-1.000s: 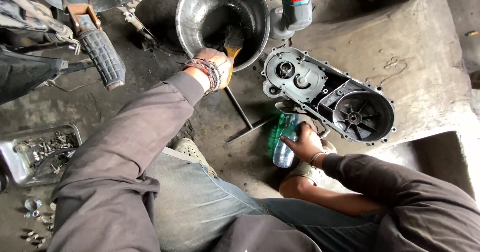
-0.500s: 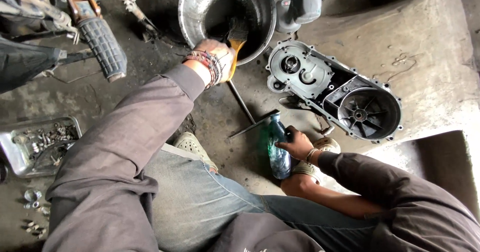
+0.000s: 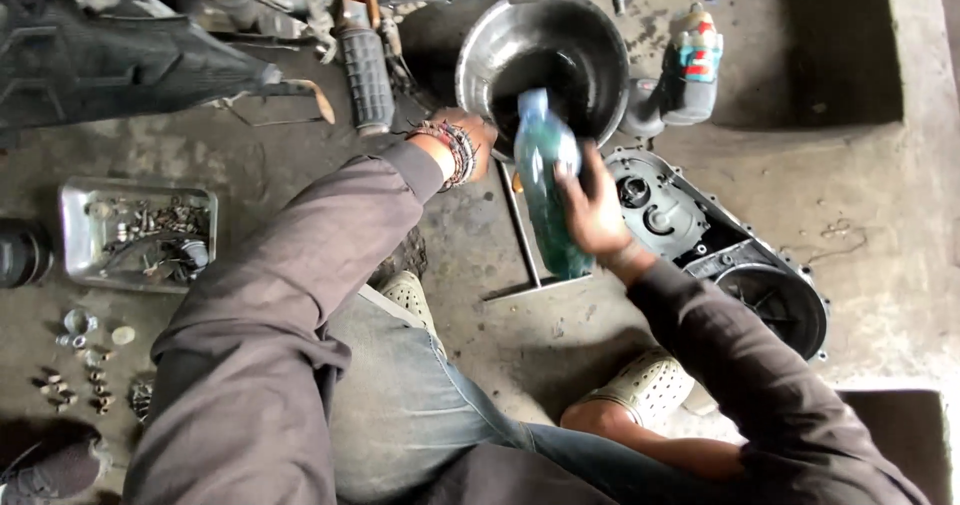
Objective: Cleaning a motorcycle engine casing with a brush and then pouring green fluid from a bottle into the engine.
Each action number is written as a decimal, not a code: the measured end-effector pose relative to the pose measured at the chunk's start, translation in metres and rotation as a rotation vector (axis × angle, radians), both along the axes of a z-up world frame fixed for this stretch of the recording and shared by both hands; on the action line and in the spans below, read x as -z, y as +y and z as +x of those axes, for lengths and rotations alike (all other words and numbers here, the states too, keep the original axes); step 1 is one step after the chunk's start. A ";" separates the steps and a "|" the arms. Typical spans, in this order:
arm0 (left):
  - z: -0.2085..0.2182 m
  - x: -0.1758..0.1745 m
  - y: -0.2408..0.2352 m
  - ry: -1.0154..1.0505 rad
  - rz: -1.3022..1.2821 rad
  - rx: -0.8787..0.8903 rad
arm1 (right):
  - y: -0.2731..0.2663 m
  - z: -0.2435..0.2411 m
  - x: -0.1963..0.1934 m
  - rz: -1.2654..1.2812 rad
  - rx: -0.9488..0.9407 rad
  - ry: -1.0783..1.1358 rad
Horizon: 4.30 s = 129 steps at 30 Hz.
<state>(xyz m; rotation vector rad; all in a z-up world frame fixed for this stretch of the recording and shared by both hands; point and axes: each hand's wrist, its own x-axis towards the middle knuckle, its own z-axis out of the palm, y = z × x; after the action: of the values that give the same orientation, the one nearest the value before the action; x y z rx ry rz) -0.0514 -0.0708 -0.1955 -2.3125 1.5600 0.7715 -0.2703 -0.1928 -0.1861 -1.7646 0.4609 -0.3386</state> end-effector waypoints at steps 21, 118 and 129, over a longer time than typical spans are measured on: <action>0.002 -0.034 0.011 0.134 0.384 -0.117 | -0.047 0.128 -0.046 0.119 0.188 0.194; -0.005 0.004 0.006 0.115 0.144 0.002 | -0.097 0.101 -0.004 1.036 0.329 -0.084; -0.009 -0.010 -0.001 0.095 0.203 0.010 | -0.114 0.094 -0.007 0.929 0.342 -0.045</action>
<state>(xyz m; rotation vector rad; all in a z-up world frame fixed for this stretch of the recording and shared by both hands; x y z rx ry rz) -0.0601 -0.0720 -0.1855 -2.1495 1.4550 1.0010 -0.1762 -0.3072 -0.1795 -0.7731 0.7421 -0.3258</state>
